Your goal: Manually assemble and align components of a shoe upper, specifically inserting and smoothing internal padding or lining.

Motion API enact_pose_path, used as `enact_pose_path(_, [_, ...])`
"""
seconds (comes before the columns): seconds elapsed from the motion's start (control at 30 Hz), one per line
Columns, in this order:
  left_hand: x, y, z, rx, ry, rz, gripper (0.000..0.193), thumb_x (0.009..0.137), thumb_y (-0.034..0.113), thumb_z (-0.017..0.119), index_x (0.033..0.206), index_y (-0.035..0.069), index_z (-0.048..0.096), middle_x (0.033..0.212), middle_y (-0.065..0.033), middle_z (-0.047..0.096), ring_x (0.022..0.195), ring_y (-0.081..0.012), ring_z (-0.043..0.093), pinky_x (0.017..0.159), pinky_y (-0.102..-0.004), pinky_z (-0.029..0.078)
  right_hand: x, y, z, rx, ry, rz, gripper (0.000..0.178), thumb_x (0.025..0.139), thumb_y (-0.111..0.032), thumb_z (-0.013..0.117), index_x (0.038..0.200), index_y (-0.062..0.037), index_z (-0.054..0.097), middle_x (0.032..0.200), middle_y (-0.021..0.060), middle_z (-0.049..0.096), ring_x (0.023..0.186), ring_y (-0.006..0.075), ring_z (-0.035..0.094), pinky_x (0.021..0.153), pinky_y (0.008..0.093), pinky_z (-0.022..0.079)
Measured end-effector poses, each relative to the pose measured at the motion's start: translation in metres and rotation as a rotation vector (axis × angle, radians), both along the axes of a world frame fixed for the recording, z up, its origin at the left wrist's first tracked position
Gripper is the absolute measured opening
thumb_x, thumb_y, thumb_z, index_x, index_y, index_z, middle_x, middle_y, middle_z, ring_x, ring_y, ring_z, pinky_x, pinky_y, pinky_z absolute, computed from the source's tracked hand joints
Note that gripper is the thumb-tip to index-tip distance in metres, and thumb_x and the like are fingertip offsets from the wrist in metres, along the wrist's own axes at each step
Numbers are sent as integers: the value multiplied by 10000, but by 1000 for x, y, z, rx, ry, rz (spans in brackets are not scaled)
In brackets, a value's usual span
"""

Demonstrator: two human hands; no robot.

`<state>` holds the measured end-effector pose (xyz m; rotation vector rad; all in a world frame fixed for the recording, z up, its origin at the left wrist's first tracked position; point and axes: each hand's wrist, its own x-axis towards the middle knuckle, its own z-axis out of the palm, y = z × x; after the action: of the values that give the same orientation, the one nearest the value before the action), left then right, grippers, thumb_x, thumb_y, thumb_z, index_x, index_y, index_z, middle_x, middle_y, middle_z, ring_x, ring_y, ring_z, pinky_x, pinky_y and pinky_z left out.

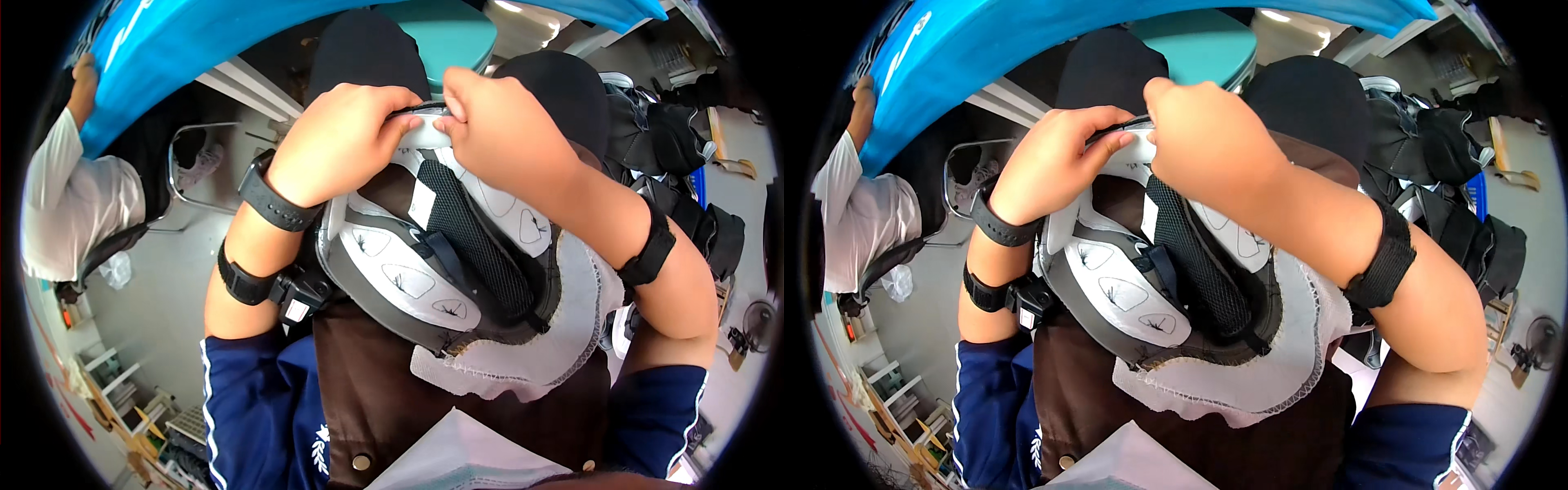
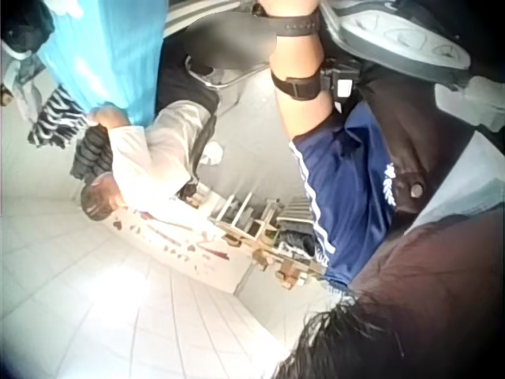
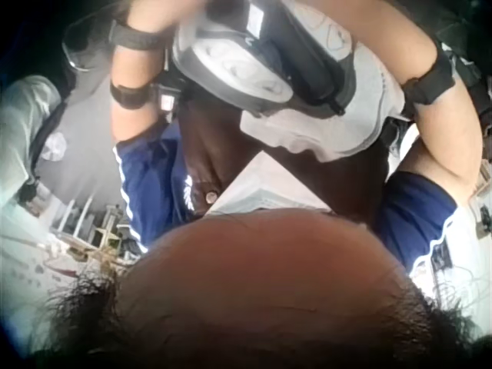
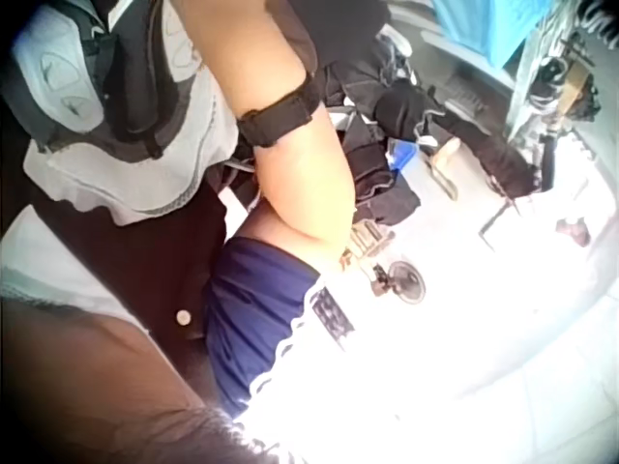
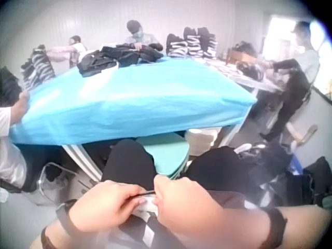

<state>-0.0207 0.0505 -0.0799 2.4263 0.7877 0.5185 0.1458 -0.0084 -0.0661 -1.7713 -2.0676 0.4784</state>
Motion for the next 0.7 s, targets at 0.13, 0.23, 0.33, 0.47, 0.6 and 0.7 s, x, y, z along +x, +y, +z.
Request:
enact_pose_path(0.13, [7,1,2,43,83,13,169,795,145,560,883,6,600,686,-178,578,638,-339,556,564,-338,436,6,5,0,-143,149,-136,203,710,-110,632,721,13,471,600,173,544,593,338,564,535,376,439])
enact_pose_path(0.23, [9,3,1,55,85,-39,171,788,136,559,890,5,598,686,-176,581,641,-340,560,572,-349,444,12,1,-4,-126,149,-158,218,698,-113,649,716,9,469,582,171,528,571,330,552,528,364,430])
enact_pose_path(0.33, [11,1,-1,54,84,-66,172,778,138,565,879,4,602,696,-185,579,653,-341,567,577,-358,451,13,-5,-7,-121,174,-199,269,677,-145,686,697,4,463,575,164,520,563,326,545,522,369,426])
enact_pose_path(0.47, [10,1,-3,43,92,-50,162,763,138,574,859,14,615,700,-183,581,664,-345,567,586,-365,457,21,-13,-10,21,122,-163,324,651,-195,721,712,-9,463,560,149,513,549,321,536,517,363,425])
enact_pose_path(0.6, [12,0,-2,44,103,-47,152,761,137,574,857,28,619,702,-178,579,677,-347,564,594,-380,455,26,-12,-18,47,102,-142,347,637,-211,731,810,-18,499,633,136,547,623,307,563,560,355,448])
enact_pose_path(0.7, [12,2,5,15,101,-33,151,761,136,573,856,27,616,713,-182,578,685,-348,563,597,-385,453,33,3,-23,258,283,47,408,653,-190,711,994,-21,566,800,145,605,777,293,584,700,358,464])
